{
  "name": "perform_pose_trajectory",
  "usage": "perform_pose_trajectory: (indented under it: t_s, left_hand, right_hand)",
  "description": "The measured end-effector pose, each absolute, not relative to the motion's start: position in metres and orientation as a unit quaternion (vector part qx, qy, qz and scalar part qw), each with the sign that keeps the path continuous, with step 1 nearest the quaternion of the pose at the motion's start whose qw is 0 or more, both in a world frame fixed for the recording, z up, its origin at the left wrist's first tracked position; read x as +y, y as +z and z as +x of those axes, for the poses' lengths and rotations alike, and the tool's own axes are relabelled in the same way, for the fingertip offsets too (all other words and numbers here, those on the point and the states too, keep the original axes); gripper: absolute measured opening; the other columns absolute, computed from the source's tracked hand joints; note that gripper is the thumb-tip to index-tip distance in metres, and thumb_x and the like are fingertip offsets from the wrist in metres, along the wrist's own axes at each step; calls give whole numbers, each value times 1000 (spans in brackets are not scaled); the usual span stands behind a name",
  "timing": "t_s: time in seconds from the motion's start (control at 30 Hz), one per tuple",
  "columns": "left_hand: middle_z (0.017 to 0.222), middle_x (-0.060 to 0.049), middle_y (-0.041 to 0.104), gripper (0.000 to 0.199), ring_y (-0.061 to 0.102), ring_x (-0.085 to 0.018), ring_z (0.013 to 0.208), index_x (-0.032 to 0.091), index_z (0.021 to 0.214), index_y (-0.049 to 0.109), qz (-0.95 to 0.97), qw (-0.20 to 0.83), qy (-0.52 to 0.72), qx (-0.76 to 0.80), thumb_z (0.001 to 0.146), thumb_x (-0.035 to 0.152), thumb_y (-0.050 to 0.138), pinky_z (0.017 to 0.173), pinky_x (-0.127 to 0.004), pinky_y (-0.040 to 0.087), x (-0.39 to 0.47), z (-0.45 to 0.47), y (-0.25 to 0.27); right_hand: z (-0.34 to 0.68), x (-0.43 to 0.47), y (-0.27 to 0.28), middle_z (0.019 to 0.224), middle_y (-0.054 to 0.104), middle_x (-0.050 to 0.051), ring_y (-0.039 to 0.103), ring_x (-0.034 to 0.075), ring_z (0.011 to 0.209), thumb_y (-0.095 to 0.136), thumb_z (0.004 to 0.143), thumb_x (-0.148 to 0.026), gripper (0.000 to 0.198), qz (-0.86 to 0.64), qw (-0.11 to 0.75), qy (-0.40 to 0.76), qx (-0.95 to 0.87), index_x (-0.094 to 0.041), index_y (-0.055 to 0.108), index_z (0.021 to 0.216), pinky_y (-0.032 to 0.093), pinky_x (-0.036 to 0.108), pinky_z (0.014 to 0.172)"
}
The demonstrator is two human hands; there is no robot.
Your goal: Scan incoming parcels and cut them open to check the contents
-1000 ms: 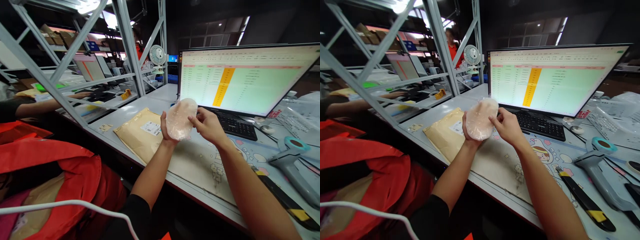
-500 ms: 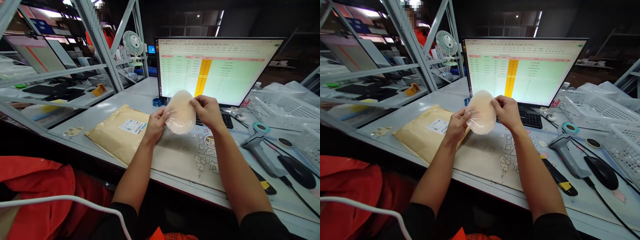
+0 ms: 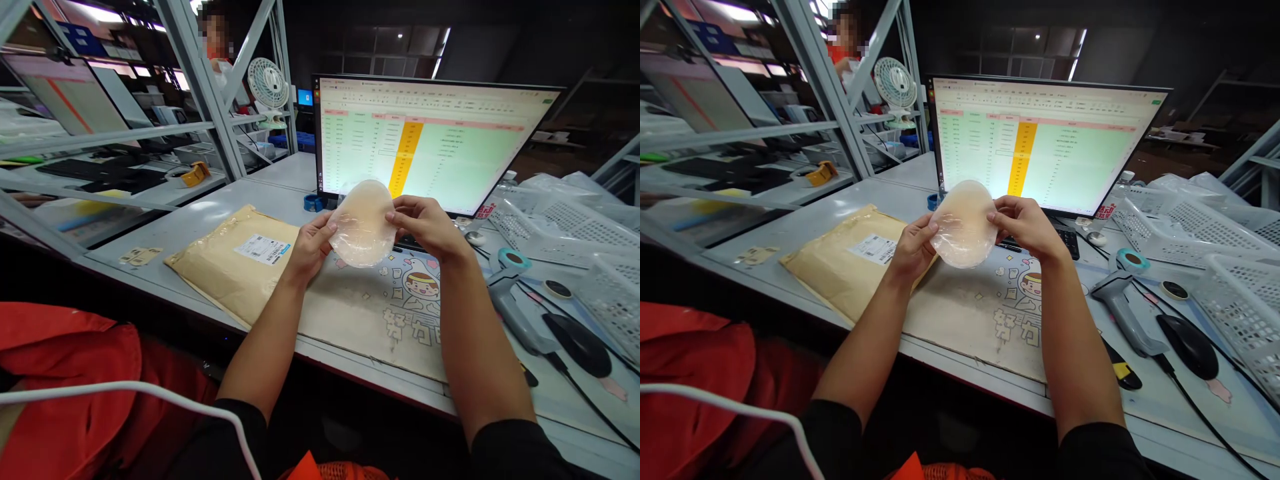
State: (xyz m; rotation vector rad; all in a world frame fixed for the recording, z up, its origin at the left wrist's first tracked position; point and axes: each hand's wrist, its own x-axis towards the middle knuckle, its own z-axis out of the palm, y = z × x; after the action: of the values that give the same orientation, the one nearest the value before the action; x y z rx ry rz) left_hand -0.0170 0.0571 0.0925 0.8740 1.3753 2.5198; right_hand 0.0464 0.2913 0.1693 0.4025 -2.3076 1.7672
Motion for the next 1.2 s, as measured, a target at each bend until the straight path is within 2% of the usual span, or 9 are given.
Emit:
perform_pose_trajectory:
  t_s: [0.17,0.4,0.57,0.73,0.9,0.97,1.1,1.13,1.2]
  left_hand:
    - [116,-10,78,53,71,-20,72,20,128,74,298,87,832,460,79,37,83,48,-29,57,57,-16,93]
    - [112,-12,78,48,73,-23,76,16,123,75,306,88,838,443,77,33,76,58,-33,61,56,-19,91]
    - [118,-12,77,58,75,-30,96,18,128,71,313,99,840,431,71,29,75,70,-36,64,56,-21,89]
    - [124,-10,73,70,73,-30,106,27,142,65,327,86,826,451,74,33,80,78,-38,66,54,-16,91]
    - [116,-9,70,79,71,-32,103,35,153,52,322,80,796,507,80,45,80,77,-44,66,51,-16,90]
    - [126,-9,68,72,68,-31,113,36,153,51,342,38,768,540,86,44,77,86,-45,65,53,-18,88]
    - [148,-10,56,32,50,-32,138,28,124,72,394,-174,599,674,96,43,69,116,-52,47,64,-15,88]
    - [146,-11,58,30,48,-32,139,27,120,75,411,-200,553,696,100,47,65,120,-55,42,67,-12,88]
    - [140,-13,64,45,47,-36,137,24,120,76,448,-196,506,711,97,61,66,123,-59,35,73,-7,86]
  right_hand:
    - [42,289,165,89,71,5,64,17,78,86,80,-48,33,120,148,595,-781,-19,74,93,58,33,67]
    - [44,290,167,92,72,4,65,16,82,83,84,-47,29,144,123,606,-772,-20,78,93,58,31,72]
    - [44,289,166,90,73,4,66,17,81,83,84,-50,31,136,143,603,-773,-21,79,93,58,30,69]
    - [44,290,165,91,73,5,65,17,81,81,85,-47,27,112,159,596,-779,-21,79,92,58,32,70]
    - [44,292,166,89,72,5,65,17,79,78,85,-43,22,98,155,602,-777,-22,78,89,59,33,70]
    - [46,292,170,84,72,5,65,17,74,77,84,-40,19,74,171,588,-787,-20,76,85,60,34,67]
    - [50,280,175,65,65,5,62,17,57,75,83,-30,17,-12,235,527,-816,-20,69,70,56,34,53]
    - [50,275,174,62,63,4,62,18,55,75,82,-29,18,-29,246,516,-820,-21,67,68,55,34,51]
    - [46,264,170,60,63,5,63,19,54,74,83,-29,20,-49,246,506,-825,-21,66,67,55,35,51]
